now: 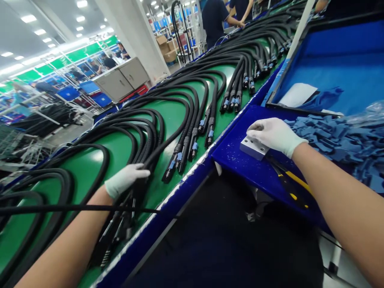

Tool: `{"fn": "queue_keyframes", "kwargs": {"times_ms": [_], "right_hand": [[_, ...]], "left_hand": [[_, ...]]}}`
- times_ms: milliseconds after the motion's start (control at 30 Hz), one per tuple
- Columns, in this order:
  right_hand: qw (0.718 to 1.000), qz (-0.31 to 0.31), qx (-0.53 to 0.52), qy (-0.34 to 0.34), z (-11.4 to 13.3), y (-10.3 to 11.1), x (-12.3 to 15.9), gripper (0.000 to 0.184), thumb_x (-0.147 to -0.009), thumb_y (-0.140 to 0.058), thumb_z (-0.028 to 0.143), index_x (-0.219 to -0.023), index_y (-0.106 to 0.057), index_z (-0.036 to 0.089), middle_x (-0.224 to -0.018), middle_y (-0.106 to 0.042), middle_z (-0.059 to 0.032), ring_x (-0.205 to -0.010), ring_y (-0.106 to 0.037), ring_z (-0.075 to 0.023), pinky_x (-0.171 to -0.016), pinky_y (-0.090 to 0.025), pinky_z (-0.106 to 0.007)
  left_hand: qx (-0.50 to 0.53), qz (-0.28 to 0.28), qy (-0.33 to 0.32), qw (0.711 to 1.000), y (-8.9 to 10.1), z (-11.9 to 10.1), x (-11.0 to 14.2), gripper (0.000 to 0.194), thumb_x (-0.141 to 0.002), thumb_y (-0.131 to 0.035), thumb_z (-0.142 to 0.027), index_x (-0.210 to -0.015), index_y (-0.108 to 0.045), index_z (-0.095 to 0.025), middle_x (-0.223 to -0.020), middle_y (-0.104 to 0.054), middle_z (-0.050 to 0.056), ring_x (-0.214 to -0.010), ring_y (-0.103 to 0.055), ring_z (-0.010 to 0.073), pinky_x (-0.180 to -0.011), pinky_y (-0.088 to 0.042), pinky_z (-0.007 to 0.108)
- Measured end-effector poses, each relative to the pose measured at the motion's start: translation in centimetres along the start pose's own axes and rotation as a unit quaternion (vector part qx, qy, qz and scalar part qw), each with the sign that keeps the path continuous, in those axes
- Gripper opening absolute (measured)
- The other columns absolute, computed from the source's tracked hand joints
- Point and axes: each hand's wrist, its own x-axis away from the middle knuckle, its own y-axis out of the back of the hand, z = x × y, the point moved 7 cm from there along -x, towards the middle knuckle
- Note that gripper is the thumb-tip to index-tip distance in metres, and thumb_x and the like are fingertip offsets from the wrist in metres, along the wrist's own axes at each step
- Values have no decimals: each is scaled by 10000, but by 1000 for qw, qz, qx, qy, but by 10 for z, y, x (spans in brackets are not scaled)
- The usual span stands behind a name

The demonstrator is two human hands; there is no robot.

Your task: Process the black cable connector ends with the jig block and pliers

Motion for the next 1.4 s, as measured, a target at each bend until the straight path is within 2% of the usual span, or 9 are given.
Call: {"fn": "queue_keyframes", "kwargs": {"times_ms": [167,367,467,600,733,800,933,1100,1400], "right_hand": [[985,34,-138,98,75,-21,41,285,-822,-716,373,-1058,-768,220,-984,-761,-63,-870,-704,-223,-844,-547,-368],[869,234,-415,134,158,-105,100,847,-579,-916,347,-1346,-586,204,-1166,-704,-80,-999,-675,-235,-880,-562,-374],[812,256,-520,64,141,-118,112,463,-641,-835,251,-1058,-643,183,-790,-671,23,-679,-637,-160,-680,-552,-310],[841,214,-496,11,92,-82,130,235,-642,-760,159,-803,-590,180,-652,-607,50,-573,-587,-136,-567,-484,-258],[894,271,-356,21,65,-30,154,209,-660,-766,193,-799,-611,183,-669,-634,42,-589,-609,-145,-555,-463,-245],[930,243,-274,18,47,2,162,215,-722,-777,314,-828,-641,186,-714,-662,24,-631,-626,-154,-586,-462,-252],[997,7,-44,-65,-3,62,171,376,-891,-627,555,-956,-684,189,-878,-704,-52,-794,-641,-198,-720,-468,-306],[967,-6,245,-74,-19,31,176,256,-823,-707,379,-922,-663,147,-983,-665,-179,-970,-600,-322,-806,-464,-400],[996,-69,-22,-49,-23,41,165,188,-794,-533,75,-917,-637,173,-853,-690,-58,-758,-637,-198,-703,-493,-298]], "left_hand": [[287,-28,-131,949,49,-88,-2,258,-868,-675,-402,-979,-651,-171,-801,-665,37,-712,-612,173,-666,-542,305],[535,-26,-309,786,12,-214,0,229,-932,-661,-286,-1123,-619,-168,-973,-611,39,-843,-578,113,-901,-546,326],[428,-141,-359,817,-9,-245,8,297,-973,-594,-371,-1172,-615,-151,-1031,-628,59,-926,-599,149,-1012,-492,408],[150,-295,-458,825,-42,-269,48,428,-843,-773,-295,-1245,-657,-204,-1250,-632,79,-1219,-530,245,-1183,-298,444],[-168,-71,-656,733,-141,-288,82,254,-900,-688,-228,-1142,-744,-280,-1129,-715,47,-1055,-639,237,-1004,-464,401],[-145,-27,-638,756,-165,-290,80,236,-961,-602,-240,-1142,-752,-255,-1092,-731,54,-962,-673,207,-894,-515,344],[-10,-34,-483,875,-172,-303,58,242,-939,-643,-376,-1070,-779,-223,-1081,-759,46,-1017,-702,220,-938,-529,313],[58,17,-344,937,-177,-319,41,353,-880,-683,-445,-1140,-778,-226,-1083,-783,38,-1025,-719,259,-925,-543,344],[141,118,-319,930,-168,-341,42,438,-884,-672,-396,-1223,-731,-124,-895,-789,62,-834,-722,219,-784,-544,308]]}}
